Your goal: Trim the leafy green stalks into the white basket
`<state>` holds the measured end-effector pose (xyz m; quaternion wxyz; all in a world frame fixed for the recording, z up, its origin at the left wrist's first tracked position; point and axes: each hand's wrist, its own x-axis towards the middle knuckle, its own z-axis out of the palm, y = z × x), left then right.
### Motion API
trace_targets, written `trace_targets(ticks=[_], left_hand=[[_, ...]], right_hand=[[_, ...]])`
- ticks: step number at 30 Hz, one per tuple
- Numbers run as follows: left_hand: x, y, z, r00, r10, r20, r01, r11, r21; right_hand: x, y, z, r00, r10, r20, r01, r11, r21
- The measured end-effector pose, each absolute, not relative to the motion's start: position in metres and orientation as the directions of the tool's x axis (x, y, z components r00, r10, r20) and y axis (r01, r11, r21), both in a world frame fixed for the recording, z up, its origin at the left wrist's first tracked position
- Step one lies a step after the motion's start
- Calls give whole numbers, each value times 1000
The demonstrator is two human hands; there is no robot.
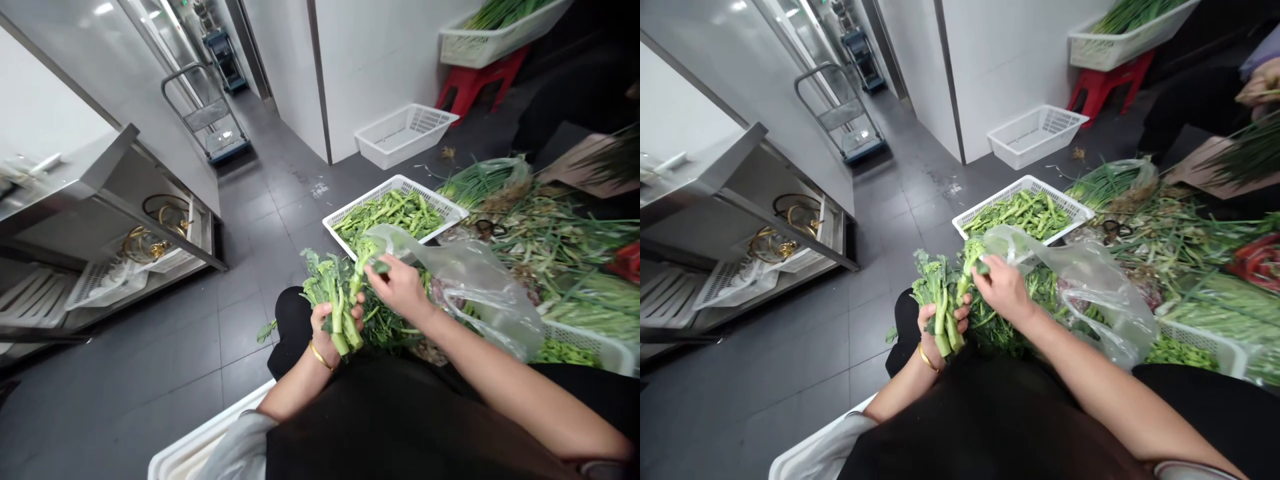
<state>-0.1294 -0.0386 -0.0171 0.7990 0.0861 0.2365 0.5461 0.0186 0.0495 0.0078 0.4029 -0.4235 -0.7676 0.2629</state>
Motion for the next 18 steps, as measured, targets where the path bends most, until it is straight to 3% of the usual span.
trace_targets(ticks=[1,3,5,7,10,12,14,16,18], left_hand=[[-130,-37,-16,269,919,-288,-847,369,384],[-132,-34,-15,240,929,-282,-862,338,377],[-134,-33,-13,225,939,-259,-835,323,445],[-134,-36,-14,196,953,-229,-733,298,612],[-130,-43,-21,27,986,-162,-451,156,879],[-126,-47,-28,-88,992,-96,-266,69,961],[-124,-49,-33,-113,989,-91,-221,65,973],[-125,-49,-34,-49,984,-172,-365,143,920],[-129,-47,-31,107,960,-258,-573,272,773]], right_hand=[[19,38,5,-360,795,489,460,607,-648],[24,20,3,-489,689,535,438,725,-533],[31,18,9,-519,715,470,447,695,-564],[35,31,22,-439,819,369,509,565,-650],[33,57,40,-335,897,289,583,438,-684],[27,65,43,-334,889,314,601,457,-656],[24,61,37,-352,839,416,599,543,-589],[25,50,27,-435,711,552,555,695,-457],[31,41,17,-550,567,613,431,821,-373]])
